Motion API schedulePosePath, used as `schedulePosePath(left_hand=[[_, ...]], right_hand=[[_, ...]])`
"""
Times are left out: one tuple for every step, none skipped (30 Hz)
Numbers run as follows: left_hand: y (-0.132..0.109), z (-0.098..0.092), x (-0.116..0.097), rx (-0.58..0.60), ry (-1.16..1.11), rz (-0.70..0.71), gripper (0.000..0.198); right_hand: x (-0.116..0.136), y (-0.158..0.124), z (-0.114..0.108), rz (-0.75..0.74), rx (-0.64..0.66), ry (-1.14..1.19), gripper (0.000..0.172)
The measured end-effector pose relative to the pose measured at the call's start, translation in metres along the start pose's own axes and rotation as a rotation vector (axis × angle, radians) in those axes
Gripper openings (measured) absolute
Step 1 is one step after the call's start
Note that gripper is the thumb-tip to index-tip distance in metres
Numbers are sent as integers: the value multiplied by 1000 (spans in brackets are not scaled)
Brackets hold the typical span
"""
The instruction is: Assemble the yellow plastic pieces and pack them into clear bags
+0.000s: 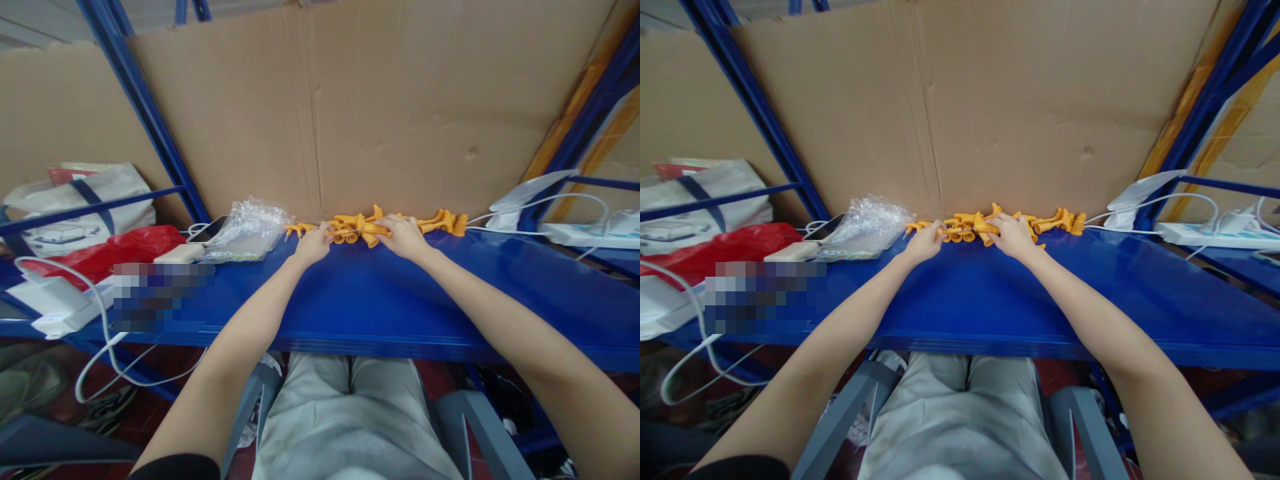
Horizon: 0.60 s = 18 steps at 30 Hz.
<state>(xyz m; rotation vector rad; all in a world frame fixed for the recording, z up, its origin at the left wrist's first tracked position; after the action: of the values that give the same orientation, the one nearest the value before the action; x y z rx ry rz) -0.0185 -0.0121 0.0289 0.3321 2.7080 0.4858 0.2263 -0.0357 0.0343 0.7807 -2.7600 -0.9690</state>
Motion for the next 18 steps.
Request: schedulePosePath(left_hand=[[-1, 0, -1, -5, -2, 14, 25], [-1, 1, -2, -12, -6, 34, 25], [-2, 1, -4, -19, -10, 59, 25], [-4, 2, -6, -26, -14, 88, 24], [-5, 3, -8, -31, -17, 116, 24], [-6, 3, -10, -34, -21, 140, 24], [-7, 4, -11, -38, -27, 161, 24], [-8, 5, -13, -44, -37, 178, 24], [-9, 5, -13, -54, -50, 192, 23], [-9, 4, -13, -67, -65, 204, 22], [-9, 4, -13, -80, -80, 213, 22], [-8, 3, -13, -91, -95, 219, 21], [-8, 3, -12, -97, -106, 222, 21], [-7, 2, -12, -100, -114, 224, 21], [-7, 2, -12, -101, -119, 224, 21], [-7, 1, -12, -102, -121, 224, 21], [-7, 1, -12, -104, -119, 223, 21], [-7, 1, -13, -108, -117, 221, 20]], right_hand=[[0, 0, 0, -9, -2, 6, 34], [1, 0, 1, -21, -3, 14, 35], [1, 0, 1, -37, -5, 23, 36], [2, 0, 1, -57, -6, 35, 36], [3, 0, 1, -78, -9, 47, 37], [4, 0, 1, -98, -11, 60, 38], [4, 0, 0, -115, -14, 75, 38], [4, 0, 0, -127, -16, 93, 39], [4, 0, 0, -135, -18, 113, 39], [4, 0, -1, -138, -20, 132, 39], [4, 0, -1, -139, -21, 150, 39], [4, 0, -1, -138, -23, 165, 40], [4, 0, -1, -138, -25, 177, 40], [4, 0, -1, -137, -24, 186, 40], [4, 0, 0, -134, -22, 196, 40], [4, 0, 0, -131, -18, 207, 40], [4, 0, 0, -128, -11, 222, 40], [4, 0, 0, -126, -4, 240, 40]])
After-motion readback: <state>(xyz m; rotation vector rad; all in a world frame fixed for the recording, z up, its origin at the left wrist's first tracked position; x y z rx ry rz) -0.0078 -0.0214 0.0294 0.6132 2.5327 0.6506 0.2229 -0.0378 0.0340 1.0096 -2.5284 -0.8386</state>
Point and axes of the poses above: each hand's wrist, its own y-axis towards the middle knuckle, its own z-axis out of the palm, x = y × z, the point moved 1 cm from there along y, towards the middle knuckle, and after that the axes turned 7 degrees about -z, right-handed, at the moved point
